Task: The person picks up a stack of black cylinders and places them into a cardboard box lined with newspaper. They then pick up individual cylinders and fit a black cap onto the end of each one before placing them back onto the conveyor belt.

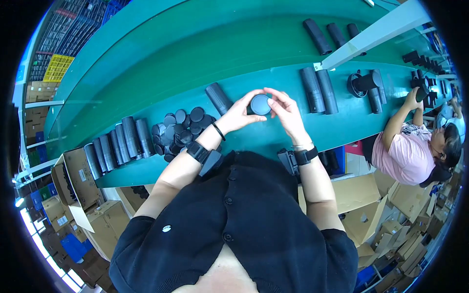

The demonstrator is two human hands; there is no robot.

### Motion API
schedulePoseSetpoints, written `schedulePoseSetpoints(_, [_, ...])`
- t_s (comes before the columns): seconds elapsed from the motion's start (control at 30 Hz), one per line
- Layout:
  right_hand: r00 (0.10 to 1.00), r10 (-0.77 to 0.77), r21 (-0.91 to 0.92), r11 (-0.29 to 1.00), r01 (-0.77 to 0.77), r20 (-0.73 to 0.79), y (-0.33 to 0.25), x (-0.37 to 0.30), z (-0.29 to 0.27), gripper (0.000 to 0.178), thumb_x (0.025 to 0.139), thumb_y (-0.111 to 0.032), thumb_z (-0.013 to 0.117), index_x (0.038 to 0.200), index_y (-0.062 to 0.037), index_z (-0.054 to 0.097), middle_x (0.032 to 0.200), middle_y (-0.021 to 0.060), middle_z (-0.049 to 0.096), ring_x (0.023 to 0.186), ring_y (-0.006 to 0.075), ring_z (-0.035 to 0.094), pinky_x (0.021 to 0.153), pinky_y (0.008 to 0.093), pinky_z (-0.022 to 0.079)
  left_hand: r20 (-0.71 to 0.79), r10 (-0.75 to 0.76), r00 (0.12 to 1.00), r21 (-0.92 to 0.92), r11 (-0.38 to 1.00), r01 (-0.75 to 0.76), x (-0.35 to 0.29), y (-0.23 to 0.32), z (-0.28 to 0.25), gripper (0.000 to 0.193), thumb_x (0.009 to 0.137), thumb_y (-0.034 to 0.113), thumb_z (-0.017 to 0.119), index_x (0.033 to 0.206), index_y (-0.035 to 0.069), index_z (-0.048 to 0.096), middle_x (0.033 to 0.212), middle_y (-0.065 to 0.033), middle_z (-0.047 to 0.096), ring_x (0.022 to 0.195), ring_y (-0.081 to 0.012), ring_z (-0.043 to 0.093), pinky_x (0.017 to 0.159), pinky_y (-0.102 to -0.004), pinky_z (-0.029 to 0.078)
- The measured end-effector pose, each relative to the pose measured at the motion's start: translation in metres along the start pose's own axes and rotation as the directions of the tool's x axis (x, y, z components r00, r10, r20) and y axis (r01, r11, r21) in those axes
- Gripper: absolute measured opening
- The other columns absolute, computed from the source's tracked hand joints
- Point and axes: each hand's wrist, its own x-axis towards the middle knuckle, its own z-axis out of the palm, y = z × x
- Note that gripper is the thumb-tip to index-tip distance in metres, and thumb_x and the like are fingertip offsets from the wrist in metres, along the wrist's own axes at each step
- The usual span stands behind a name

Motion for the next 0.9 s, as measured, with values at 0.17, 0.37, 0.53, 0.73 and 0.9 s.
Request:
schedulePoseSetpoints(0.17, [0.999,0.038,0.079,0.996,-0.035,-0.036,0.005,0.001,-0.001,0.032,0.095,-0.015,0.057,0.126,-0.0063,0.060,0.089,-0.0006,0.048,0.070,0.0053,0.050,0.060,0.0195,0.043,-0.017,0.043,0.999,-0.042,0.998,-0.044,-0.005,-0.001,0.004,0.082,0.073,0.026,0.081,0.139,0.004,0.037,0.136,-0.0172,0.047,0.131,-0.0307,0.042,0.108,-0.0401,0.035])
schedulePoseSetpoints(0.37, [0.995,0.099,-0.003,0.995,-0.100,-0.013,-0.012,0.000,-0.002,0.035,0.094,-0.017,0.058,0.128,-0.0076,0.059,0.095,0.0000,0.049,0.074,0.0050,0.052,0.061,0.0186,0.046,-0.010,0.091,0.996,0.050,0.995,-0.091,0.003,-0.004,-0.003,0.079,0.077,0.025,0.079,0.140,0.006,0.036,0.138,-0.0151,0.045,0.132,-0.0269,0.041,0.107,-0.0384,0.036])
schedulePoseSetpoints(0.53, [0.994,0.102,0.036,0.994,-0.101,-0.030,-0.009,-0.002,0.006,0.036,0.093,-0.017,0.059,0.128,-0.0082,0.060,0.097,0.0001,0.049,0.078,0.0049,0.054,0.063,0.0175,0.048,-0.061,0.094,0.994,0.231,0.970,-0.078,0.007,0.005,0.003,0.070,0.074,0.025,0.080,0.131,0.004,0.044,0.122,-0.0180,0.057,0.116,-0.0322,0.056,0.096,-0.0391,0.046])
schedulePoseSetpoints(0.73, [0.970,0.243,0.151,0.960,-0.238,-0.016,-0.008,0.004,-0.002,0.039,0.091,-0.017,0.064,0.128,-0.0097,0.059,0.098,0.0002,0.048,0.077,0.0052,0.053,0.063,0.0202,0.049,-0.114,0.106,0.988,0.194,0.977,-0.083,0.012,0.011,0.003,0.064,0.072,0.023,0.082,0.123,0.002,0.051,0.112,-0.0142,0.063,0.106,-0.0280,0.062,0.090,-0.0352,0.050])
schedulePoseSetpoints(0.9, [0.999,0.027,0.071,0.997,-0.024,-0.043,0.007,-0.002,-0.002,0.047,0.088,-0.014,0.067,0.134,-0.0106,0.055,0.106,0.0007,0.047,0.078,0.0055,0.053,0.067,0.0218,0.051,0.043,0.079,0.996,0.076,0.994,-0.082,0.009,0.002,0.000,0.079,0.081,0.021,0.076,0.143,0.006,0.030,0.137,-0.0142,0.043,0.126,-0.0228,0.045,0.104,-0.0345,0.039])
